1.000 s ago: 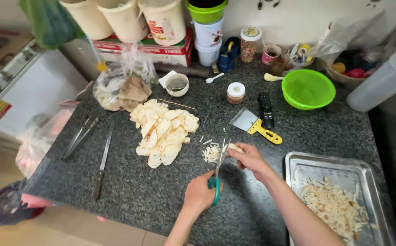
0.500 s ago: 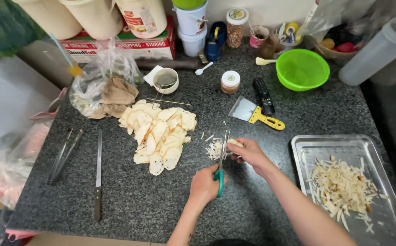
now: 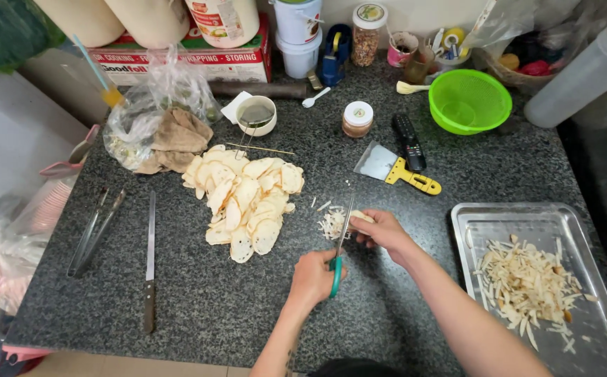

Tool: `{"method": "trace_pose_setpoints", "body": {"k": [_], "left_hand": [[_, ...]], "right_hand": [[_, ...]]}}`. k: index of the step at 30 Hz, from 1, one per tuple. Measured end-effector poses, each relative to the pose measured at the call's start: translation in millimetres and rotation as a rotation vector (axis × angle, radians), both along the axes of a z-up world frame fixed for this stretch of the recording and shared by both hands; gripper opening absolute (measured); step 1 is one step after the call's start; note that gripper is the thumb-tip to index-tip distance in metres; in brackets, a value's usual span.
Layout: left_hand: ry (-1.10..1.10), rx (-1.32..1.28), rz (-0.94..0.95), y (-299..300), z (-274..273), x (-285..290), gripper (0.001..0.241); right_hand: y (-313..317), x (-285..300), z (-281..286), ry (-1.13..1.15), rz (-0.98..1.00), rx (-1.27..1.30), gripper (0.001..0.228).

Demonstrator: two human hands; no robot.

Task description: Shredding thin bread slices into smaller pieces using scissors.

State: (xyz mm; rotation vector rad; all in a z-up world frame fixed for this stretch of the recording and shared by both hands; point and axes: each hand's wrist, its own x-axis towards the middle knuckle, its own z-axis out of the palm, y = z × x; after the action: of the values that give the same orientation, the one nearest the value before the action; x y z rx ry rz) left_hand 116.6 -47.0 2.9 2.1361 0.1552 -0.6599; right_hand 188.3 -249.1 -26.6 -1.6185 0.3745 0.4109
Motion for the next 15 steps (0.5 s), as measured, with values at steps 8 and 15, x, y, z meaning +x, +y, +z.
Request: {"method": "trace_pose_setpoints", "body": {"k": [8, 15], "left_hand": [[-0.022, 0.04, -0.018, 5, -19, -4, 0.058], [0.009, 0.064, -0.059, -3, 12, -10, 0.066]], "right_hand": [[-8, 5, 4, -0.011, -0.011, -0.01, 0.035], [-3, -2, 31, -0.071, 0.03, 0.015, 0.033]]}}
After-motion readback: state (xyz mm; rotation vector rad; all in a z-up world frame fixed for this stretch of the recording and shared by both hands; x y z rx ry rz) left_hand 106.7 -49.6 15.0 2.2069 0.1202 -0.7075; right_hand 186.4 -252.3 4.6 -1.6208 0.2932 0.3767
